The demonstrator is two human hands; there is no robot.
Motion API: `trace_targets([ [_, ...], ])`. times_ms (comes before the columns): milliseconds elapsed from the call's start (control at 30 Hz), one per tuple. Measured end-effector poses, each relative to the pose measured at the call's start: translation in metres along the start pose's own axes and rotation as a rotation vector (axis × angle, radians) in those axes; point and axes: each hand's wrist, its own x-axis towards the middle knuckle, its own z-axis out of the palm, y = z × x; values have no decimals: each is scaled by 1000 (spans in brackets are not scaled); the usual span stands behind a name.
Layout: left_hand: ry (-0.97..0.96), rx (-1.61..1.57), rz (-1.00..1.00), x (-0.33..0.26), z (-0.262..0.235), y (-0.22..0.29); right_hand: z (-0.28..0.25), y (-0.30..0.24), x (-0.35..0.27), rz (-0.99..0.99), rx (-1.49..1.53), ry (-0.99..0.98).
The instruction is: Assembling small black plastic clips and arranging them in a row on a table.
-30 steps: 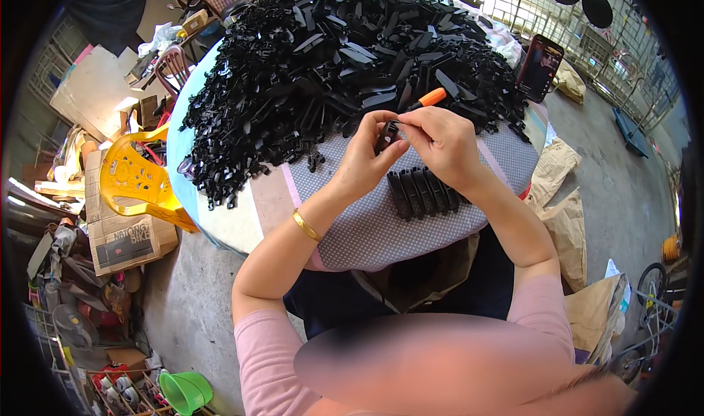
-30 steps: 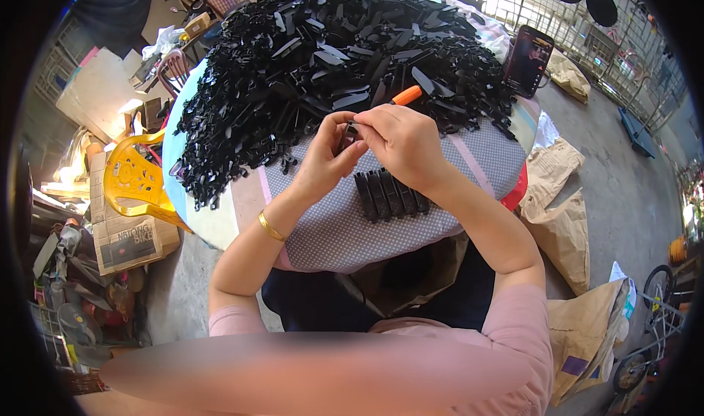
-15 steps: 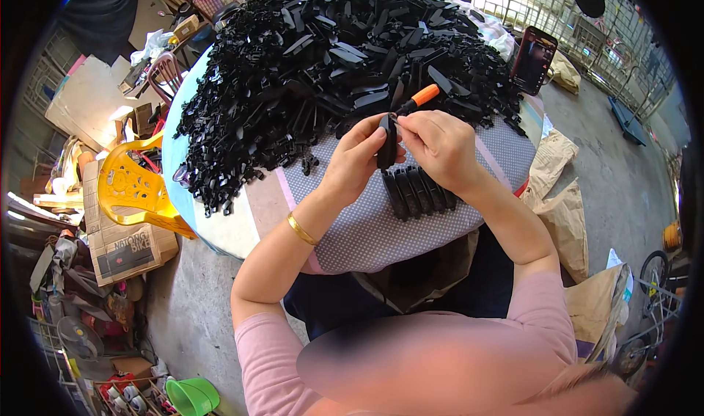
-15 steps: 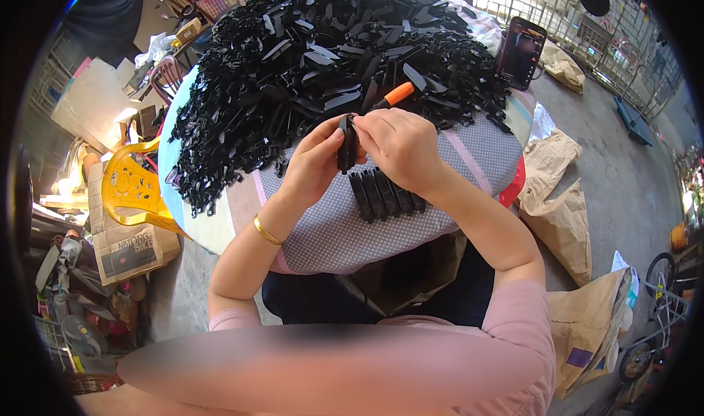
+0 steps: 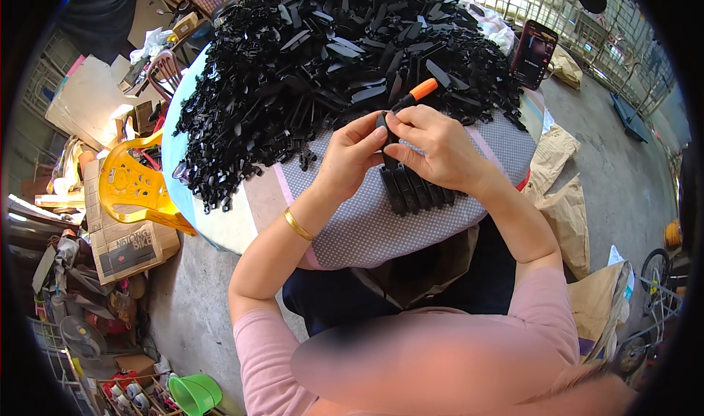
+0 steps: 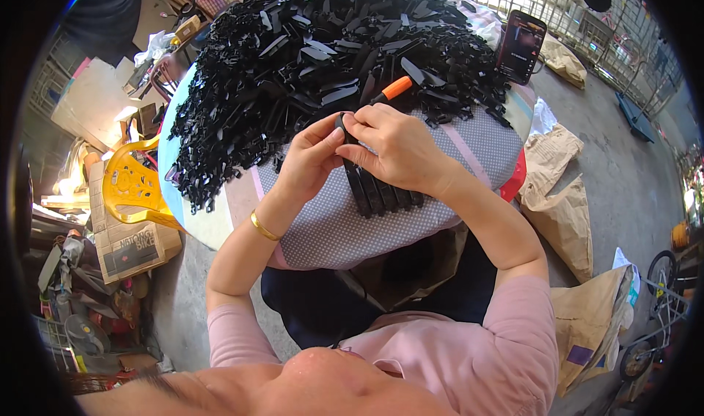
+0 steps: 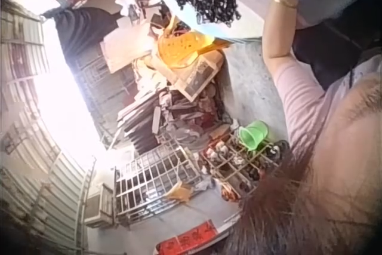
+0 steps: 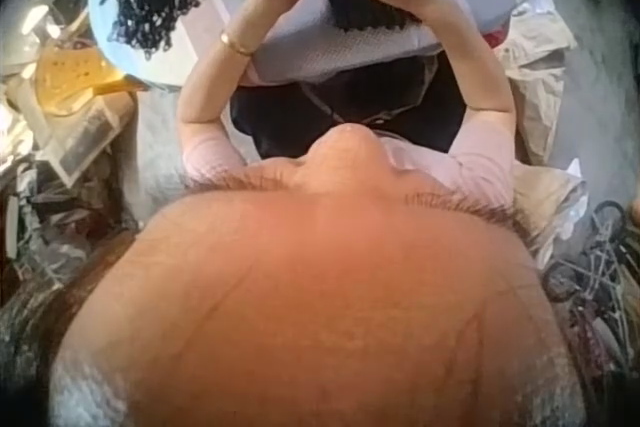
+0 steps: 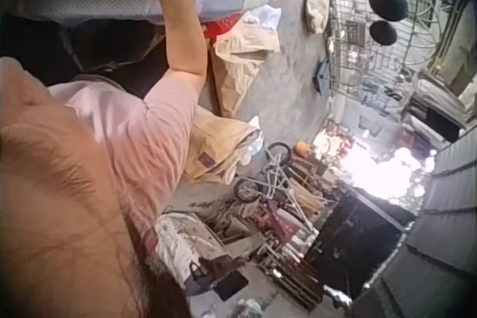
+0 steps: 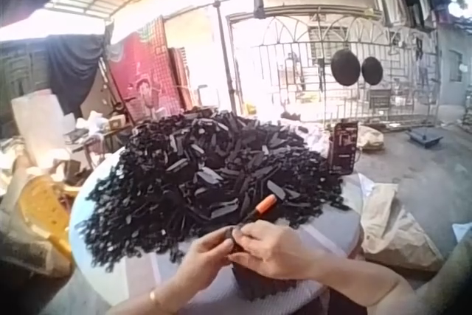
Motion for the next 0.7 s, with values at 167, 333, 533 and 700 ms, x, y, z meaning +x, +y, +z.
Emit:
trace_targets([
  [167,-28,-74,14,2,6,-10,-1,-2,-7,37,-61,18],
  [333,-80,108,195,10,9,-11,-12,-11,-21,313,139,179],
  [533,565,1694,473,16,-34,12,-75,2,-46,661,-103,-134],
  [700,603,1864,184,24,-47,11,-70,5,-76,597,-177,-253],
])
